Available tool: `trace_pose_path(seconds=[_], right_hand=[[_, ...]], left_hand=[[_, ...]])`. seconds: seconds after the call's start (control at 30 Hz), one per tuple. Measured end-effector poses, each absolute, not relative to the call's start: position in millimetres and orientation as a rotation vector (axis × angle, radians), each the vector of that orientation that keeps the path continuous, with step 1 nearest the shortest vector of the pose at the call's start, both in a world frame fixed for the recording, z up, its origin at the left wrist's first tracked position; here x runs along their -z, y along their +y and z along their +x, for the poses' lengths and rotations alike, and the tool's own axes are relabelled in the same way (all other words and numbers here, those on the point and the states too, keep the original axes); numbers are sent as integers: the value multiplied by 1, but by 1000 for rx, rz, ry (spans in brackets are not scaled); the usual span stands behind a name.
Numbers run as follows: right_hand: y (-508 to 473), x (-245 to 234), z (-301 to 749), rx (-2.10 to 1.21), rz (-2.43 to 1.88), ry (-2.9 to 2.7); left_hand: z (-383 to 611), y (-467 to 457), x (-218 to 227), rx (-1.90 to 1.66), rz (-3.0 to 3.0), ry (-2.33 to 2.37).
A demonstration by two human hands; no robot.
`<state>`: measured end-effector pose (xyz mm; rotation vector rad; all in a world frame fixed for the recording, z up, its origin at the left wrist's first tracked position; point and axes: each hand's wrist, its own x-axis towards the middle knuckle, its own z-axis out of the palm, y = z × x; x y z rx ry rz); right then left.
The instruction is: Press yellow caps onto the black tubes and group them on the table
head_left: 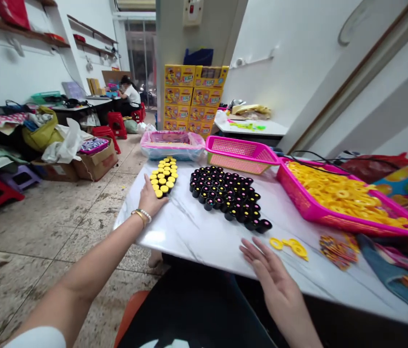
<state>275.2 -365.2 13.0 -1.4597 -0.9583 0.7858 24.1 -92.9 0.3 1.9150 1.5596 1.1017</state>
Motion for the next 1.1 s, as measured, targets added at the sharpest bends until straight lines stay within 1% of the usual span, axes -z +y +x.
trace_pose_path(seconds=[0.13, 0.27, 0.4, 0.53, 0.67, 0.83, 1.0, 1.1], right_hand=[[-410, -8, 299, -606, -1591, -836], [-419, -18, 332, -276, -1814, -915], [-386, -26, 361, 106, -1915, -1093], [-327, -20, 375, 316, -1842, -1329], [-297, -14, 380, 338, -1889, -1386], [-329, -18, 345, 442, -1834, -1296], [-348, -16, 274, 82, -1701, -1475], [-349, -17, 279, -27, -1677, -1501]], left_hand=[[24, -91, -10, -1010, 1946, 1635], [19, -101, -14, -974, 2045, 1703], [17, -125, -10, -1063, 2130, 1668], [29, -172, -3, -1094, 2160, 1554], [39, -217, 4, -1028, 2285, 1365], [50, -251, 0, -1027, 2331, 1202], [96, -263, -11, -866, 2333, 955], [122, -261, -13, -812, 2338, 874]])
